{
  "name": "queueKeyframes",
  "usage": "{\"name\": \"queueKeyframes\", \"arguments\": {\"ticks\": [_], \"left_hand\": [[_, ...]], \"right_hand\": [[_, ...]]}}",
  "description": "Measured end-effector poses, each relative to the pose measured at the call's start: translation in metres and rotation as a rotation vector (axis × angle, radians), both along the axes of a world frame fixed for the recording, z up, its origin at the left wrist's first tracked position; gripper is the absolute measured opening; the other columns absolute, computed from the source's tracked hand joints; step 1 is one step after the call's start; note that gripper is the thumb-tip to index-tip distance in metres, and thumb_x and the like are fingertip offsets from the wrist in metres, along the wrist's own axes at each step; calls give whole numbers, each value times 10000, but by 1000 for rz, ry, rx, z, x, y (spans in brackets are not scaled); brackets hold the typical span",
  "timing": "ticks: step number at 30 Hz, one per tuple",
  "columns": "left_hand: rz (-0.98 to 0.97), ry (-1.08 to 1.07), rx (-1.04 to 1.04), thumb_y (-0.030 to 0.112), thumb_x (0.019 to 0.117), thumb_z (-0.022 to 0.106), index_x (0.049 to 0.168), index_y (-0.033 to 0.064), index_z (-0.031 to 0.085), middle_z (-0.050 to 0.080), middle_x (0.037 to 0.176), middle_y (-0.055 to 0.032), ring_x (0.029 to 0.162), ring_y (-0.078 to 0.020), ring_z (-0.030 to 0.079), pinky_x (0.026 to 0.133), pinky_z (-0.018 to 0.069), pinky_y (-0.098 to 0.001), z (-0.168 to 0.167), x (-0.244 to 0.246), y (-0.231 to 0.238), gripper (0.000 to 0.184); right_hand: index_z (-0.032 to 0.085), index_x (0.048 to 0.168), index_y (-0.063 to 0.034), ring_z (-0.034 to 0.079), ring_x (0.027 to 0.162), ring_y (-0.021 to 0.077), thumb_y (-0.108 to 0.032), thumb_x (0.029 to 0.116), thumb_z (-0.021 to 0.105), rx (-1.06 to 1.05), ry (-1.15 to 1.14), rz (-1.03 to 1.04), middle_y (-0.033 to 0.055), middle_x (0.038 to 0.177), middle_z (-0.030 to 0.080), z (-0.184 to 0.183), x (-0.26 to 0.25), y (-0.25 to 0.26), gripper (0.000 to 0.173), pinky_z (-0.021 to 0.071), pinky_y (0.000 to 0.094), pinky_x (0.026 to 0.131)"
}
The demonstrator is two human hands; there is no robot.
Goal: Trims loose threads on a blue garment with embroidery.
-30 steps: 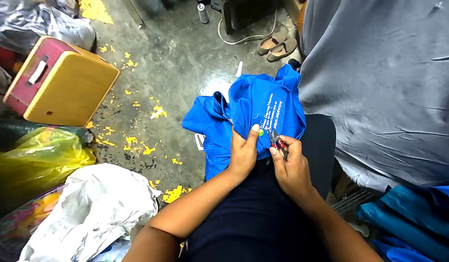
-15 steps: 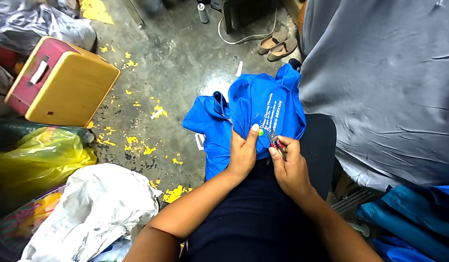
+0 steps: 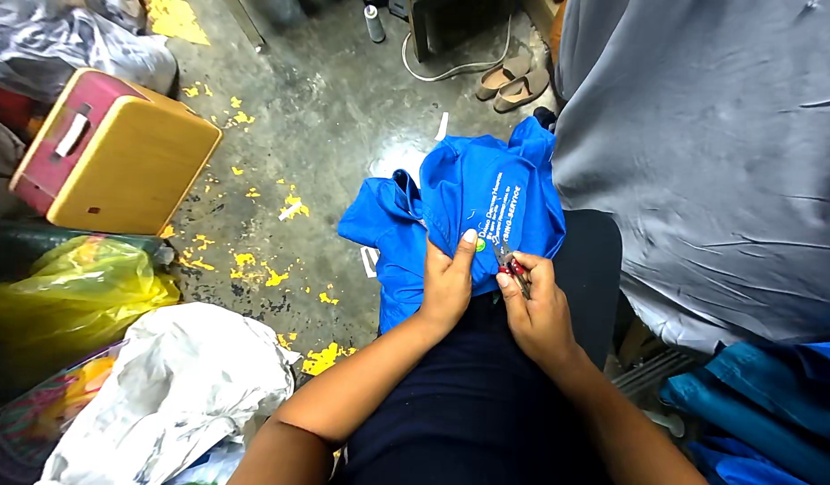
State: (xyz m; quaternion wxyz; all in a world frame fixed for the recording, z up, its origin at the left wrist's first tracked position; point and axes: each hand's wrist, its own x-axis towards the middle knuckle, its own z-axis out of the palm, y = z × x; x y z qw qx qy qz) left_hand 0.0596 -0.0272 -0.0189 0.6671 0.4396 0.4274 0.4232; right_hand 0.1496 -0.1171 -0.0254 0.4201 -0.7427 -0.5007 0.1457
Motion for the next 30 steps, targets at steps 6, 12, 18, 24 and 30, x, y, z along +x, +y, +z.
{"name": "queueKeyframes", "arguments": {"ticks": [6,12,18,24,30], "left_hand": [[6,2,-8,19,1022,518,1277,43,444,665,1021,6,935,-65,688,870,589,-293,0,0,-1,266],[5,2,-8,18,1021,517,1277,36,446,665,1021,-4,937,-71,688,874,587,-297,0,0,-1,266],[3,6,-4,15,1020,518,1284,34,438,659,1034,0,951,-66,683,882,584,-296,0,0,-1,277],[-5,3,7,23,1025,514,1270,41,449,669,1019,0,939,-70,690,871,590,-299,-1,-1,-1,254],[-8,-2,-3,23,1026,510,1279,33,445,663,1026,-9,948,-77,687,875,588,-302,-1,0,-1,262]], "right_hand": [[587,1174,101,615,681,126,-219,1047,518,13,-16,-8,130,819,653,-1,-1,1,351,520,251,652],[615,1150,96,651,715,143,-201,1047,519,32,-43,1,154,865,683,-2,-1,1,329,537,251,666],[664,1104,91,705,745,221,-154,1033,510,56,-166,-7,190,900,711,-3,-2,4,298,561,303,639],[633,1137,99,683,738,192,-159,1044,509,51,-112,-22,185,905,702,-3,1,3,301,555,287,663],[625,1131,94,675,726,177,-181,1045,512,51,-100,-2,178,894,697,-2,0,1,310,547,274,649]]}}
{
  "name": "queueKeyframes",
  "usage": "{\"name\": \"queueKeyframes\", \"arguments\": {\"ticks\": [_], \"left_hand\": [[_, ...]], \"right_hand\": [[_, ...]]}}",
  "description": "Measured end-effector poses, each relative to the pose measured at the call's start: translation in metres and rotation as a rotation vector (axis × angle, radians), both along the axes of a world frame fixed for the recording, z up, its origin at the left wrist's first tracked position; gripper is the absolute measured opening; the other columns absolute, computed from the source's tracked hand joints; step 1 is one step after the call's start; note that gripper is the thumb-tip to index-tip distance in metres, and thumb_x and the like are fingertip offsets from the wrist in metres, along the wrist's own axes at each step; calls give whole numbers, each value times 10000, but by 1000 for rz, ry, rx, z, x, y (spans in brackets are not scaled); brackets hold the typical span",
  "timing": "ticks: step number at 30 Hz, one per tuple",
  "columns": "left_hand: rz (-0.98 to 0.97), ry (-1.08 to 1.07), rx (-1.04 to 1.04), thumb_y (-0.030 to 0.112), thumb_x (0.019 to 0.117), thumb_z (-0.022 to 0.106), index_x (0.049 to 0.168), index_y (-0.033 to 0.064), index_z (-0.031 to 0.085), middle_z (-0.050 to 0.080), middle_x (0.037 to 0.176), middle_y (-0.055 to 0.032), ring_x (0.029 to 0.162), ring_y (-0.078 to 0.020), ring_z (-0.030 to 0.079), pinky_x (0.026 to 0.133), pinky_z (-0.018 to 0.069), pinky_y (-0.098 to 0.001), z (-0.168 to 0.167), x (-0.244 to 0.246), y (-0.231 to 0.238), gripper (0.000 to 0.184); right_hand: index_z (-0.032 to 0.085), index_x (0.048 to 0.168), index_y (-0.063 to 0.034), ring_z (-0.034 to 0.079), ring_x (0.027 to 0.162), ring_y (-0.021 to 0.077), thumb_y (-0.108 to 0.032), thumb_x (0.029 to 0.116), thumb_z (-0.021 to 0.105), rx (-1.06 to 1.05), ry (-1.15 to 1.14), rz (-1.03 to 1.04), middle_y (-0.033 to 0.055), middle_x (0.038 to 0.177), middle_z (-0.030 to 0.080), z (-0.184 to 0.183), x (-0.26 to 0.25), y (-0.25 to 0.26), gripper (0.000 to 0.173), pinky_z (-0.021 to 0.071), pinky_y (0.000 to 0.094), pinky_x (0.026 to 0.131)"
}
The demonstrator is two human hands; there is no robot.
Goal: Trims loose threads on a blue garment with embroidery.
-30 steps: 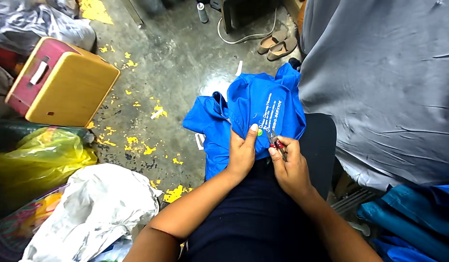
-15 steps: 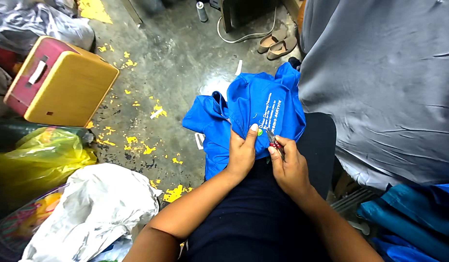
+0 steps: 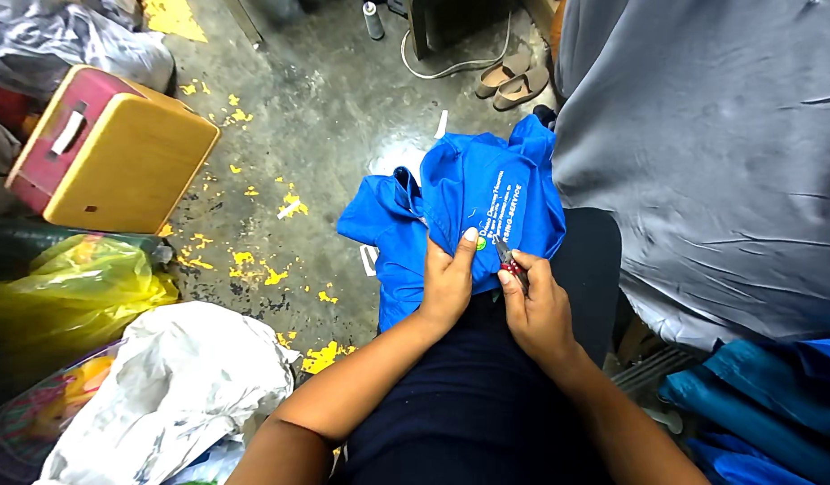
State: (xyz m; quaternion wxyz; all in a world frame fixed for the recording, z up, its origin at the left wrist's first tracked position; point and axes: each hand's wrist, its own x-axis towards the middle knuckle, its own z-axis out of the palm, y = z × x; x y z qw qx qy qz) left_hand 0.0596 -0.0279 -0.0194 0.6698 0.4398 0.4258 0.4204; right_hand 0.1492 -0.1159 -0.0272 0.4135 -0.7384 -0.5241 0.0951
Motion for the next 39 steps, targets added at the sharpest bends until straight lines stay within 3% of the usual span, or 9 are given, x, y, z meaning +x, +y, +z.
{"name": "queueKeyframes", "arguments": {"ticks": [7,11,18,30,39], "left_hand": [[-11,12,-32,17,1022,518,1292,31,441,666,1031,-11,942,-77,690,877,588,-303,2,-1,3,282],[-23,-28,-165,11,1033,508,1266,63,462,679,1012,-21,916,-101,700,848,597,-322,7,-1,10,243],[-89,-13,-368,59,1072,466,1284,100,467,670,1021,-31,909,-105,691,820,592,-310,8,-7,28,216],[-241,55,-276,32,1053,490,1263,84,494,685,999,-10,879,-80,694,805,593,-284,7,-20,34,216],[-314,85,-257,47,1060,486,1318,78,471,677,1043,-20,906,-82,689,827,591,-287,6,-22,37,261]], "right_hand": [[630,1141,99,666,729,172,-152,1046,505,-2,20,-17,176,890,696,-2,6,3,296,549,272,679],[588,1177,106,644,728,148,-207,1053,519,-14,37,-25,160,861,668,-3,12,-1,343,539,259,692],[586,1213,97,668,756,206,-220,1049,516,-78,1,50,185,917,687,-8,26,-10,364,558,321,705],[659,1190,87,656,673,264,-224,1040,518,-113,-123,118,185,890,679,-6,25,-11,373,545,386,595],[653,1203,89,658,683,272,-215,1033,527,-118,-115,93,192,910,675,-9,23,-9,371,543,390,592]]}}
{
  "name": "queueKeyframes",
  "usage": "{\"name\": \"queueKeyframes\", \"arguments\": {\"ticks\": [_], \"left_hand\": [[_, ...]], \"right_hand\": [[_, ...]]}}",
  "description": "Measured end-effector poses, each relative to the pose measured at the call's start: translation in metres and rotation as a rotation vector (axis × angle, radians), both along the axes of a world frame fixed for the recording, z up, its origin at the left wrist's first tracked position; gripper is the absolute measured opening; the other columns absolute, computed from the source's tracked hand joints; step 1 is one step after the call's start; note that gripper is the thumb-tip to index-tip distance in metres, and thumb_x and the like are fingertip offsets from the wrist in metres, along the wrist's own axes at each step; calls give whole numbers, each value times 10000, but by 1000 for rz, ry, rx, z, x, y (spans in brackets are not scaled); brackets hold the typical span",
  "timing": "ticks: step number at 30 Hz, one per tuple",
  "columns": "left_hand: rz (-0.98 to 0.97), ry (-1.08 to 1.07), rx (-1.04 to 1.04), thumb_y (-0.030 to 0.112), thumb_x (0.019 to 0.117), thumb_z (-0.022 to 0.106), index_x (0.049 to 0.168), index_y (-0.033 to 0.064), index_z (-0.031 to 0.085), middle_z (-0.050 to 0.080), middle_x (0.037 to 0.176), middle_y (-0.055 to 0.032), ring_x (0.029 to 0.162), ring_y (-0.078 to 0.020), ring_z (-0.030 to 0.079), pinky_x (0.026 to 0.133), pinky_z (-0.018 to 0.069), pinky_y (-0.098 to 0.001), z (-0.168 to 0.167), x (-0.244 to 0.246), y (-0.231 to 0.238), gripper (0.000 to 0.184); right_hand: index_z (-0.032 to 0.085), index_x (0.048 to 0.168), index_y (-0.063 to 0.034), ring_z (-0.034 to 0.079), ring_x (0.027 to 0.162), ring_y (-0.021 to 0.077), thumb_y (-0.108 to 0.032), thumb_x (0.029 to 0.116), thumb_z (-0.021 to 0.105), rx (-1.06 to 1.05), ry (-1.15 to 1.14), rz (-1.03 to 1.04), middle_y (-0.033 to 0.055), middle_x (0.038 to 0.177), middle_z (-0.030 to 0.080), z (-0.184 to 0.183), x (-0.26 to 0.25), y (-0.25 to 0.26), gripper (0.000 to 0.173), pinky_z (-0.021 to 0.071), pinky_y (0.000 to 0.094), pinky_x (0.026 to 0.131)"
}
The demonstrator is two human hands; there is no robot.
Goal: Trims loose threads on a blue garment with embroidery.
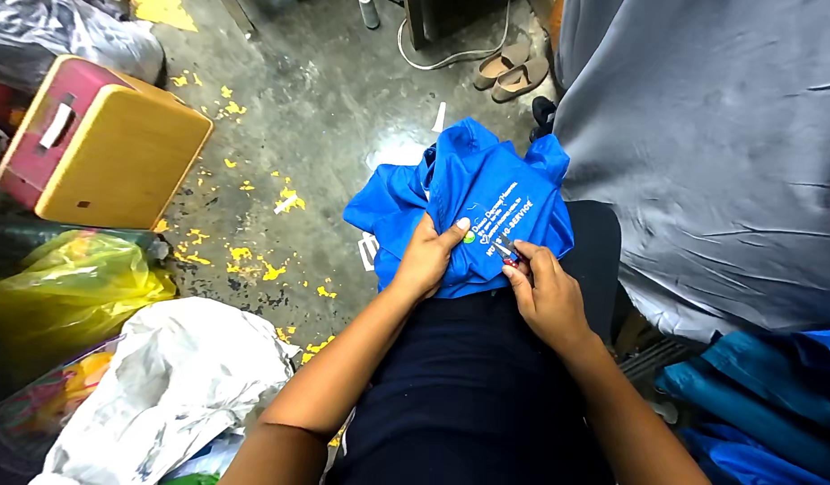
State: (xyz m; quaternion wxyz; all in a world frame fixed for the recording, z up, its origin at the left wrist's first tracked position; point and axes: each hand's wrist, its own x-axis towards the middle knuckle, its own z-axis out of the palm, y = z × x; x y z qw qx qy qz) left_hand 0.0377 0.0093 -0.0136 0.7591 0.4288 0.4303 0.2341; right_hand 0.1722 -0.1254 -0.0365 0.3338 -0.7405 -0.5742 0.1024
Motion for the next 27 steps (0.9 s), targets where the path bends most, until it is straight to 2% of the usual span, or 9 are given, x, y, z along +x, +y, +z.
{"name": "queueKeyframes", "arguments": {"ticks": [8,16,21,27], "left_hand": [[-42,9,9,35,1052,494,1292,71,487,689,1005,-14,874,-78,694,804,595,-279,-1,-5,3,243],[-64,-43,-93,13,1045,472,1214,107,537,709,941,-7,808,-75,703,733,602,-260,1,-12,10,204],[-61,-32,-78,7,1045,474,1232,103,529,707,951,-2,812,-69,700,745,600,-255,-1,-11,7,217],[-77,-16,-35,20,1041,489,1248,96,517,699,965,0,821,-68,696,745,598,-257,0,-10,7,222]], "right_hand": [[700,1202,48,637,679,250,-209,1012,574,20,21,8,166,868,656,0,4,0,343,532,367,594],[717,1217,19,648,762,222,-219,1012,600,63,101,-3,161,922,660,-3,1,-1,335,545,328,660],[733,1202,6,638,737,225,-219,1000,598,11,86,-10,152,893,657,6,3,-3,331,535,342,638],[715,1197,38,626,743,177,-187,988,618,39,126,-65,150,905,648,3,-5,-2,322,536,270,672]]}}
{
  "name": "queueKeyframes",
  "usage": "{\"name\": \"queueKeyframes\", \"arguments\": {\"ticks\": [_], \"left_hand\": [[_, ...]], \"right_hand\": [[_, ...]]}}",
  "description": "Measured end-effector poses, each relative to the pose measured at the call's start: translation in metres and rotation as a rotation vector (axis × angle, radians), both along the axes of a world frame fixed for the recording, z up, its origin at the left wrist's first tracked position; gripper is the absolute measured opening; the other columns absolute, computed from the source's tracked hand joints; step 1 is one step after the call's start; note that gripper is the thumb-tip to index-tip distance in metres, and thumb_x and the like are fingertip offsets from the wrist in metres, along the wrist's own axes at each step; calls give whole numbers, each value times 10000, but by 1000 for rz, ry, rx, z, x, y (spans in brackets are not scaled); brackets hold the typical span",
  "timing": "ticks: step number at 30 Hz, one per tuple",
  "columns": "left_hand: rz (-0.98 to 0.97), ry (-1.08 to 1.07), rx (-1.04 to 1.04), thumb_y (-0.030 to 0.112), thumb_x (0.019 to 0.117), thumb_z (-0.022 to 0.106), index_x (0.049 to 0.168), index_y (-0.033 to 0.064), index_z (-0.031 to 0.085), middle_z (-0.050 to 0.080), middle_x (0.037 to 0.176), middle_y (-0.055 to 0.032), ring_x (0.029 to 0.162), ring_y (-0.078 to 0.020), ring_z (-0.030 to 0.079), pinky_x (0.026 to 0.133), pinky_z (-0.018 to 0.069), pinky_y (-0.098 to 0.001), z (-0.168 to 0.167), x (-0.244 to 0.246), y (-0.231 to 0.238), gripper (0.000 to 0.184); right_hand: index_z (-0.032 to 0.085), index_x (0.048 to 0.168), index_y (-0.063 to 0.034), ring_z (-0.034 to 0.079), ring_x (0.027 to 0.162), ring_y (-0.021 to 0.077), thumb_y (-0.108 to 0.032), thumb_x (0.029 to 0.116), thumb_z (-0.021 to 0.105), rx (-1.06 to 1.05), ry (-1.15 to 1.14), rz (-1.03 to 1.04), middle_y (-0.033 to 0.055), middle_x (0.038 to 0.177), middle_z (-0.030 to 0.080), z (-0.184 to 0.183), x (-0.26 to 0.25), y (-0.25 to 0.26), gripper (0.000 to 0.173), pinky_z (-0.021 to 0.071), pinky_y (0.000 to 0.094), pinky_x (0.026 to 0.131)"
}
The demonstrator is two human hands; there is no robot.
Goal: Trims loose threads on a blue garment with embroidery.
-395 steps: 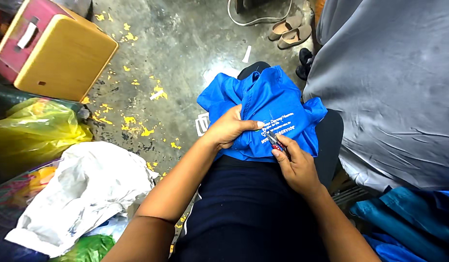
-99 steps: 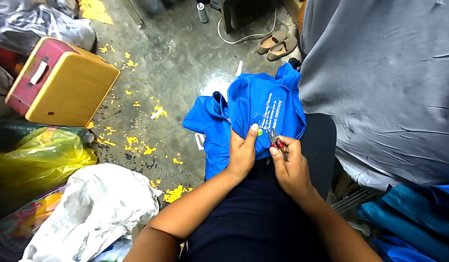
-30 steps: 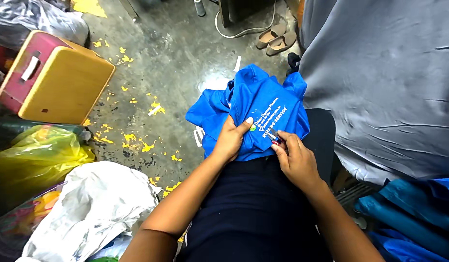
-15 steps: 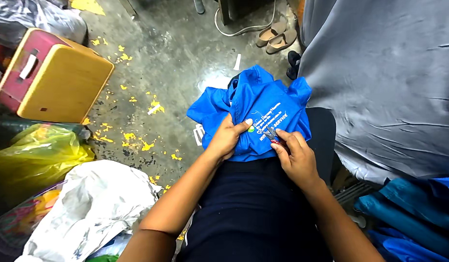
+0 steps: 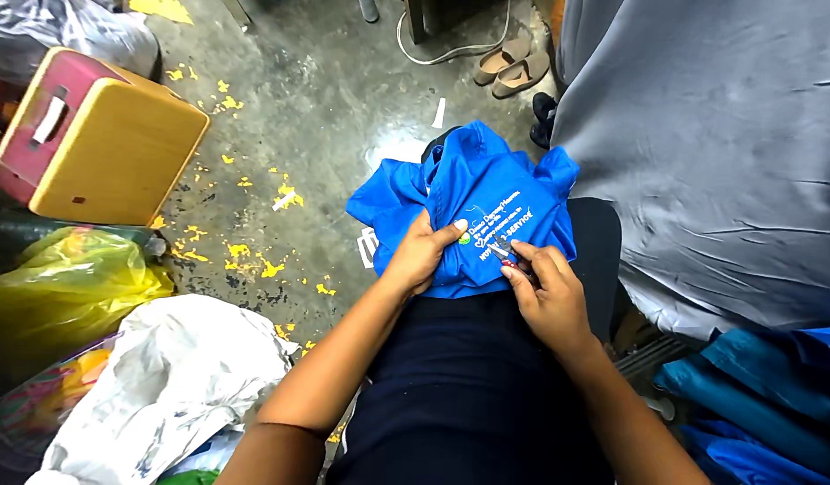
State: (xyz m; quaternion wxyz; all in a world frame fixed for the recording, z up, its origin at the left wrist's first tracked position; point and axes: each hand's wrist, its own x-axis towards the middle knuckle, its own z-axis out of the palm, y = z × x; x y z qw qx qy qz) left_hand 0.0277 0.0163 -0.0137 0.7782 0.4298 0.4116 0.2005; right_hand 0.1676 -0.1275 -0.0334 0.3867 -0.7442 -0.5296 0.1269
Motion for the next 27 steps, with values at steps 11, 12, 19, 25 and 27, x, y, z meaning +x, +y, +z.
{"name": "queueKeyframes", "arguments": {"ticks": [11,12,19,25,27], "left_hand": [[-11,-15,-36,18,1045,473,1221,101,537,710,951,-5,799,-71,702,724,601,-255,1,-2,2,205],[-10,-16,-37,18,1045,473,1216,99,540,711,947,-6,796,-71,702,721,601,-255,1,-2,3,200],[-51,2,-4,26,1043,480,1245,109,537,710,955,5,807,-61,701,737,600,-248,-1,-3,5,225],[-65,8,5,17,1041,484,1261,99,526,708,974,-4,828,-73,703,758,603,-261,-1,-2,6,239],[-92,17,13,39,1042,480,1278,118,527,709,969,-1,802,-65,700,731,598,-249,-1,-4,6,253]], "right_hand": [[756,1136,23,637,766,181,-118,985,615,106,-41,30,145,853,649,-8,-3,1,250,530,246,699],[753,1135,29,637,775,171,-120,985,617,109,-21,28,143,857,649,-8,-3,1,251,531,233,714],[733,1176,19,625,822,97,-176,987,620,2,169,103,108,904,649,-3,12,-2,293,522,195,762],[747,1180,-7,628,801,125,-185,997,604,-28,114,142,110,906,658,-1,21,-2,292,526,235,735],[753,1171,-14,625,801,117,-183,999,603,-14,124,164,103,898,658,-3,23,-1,284,522,229,735]]}}
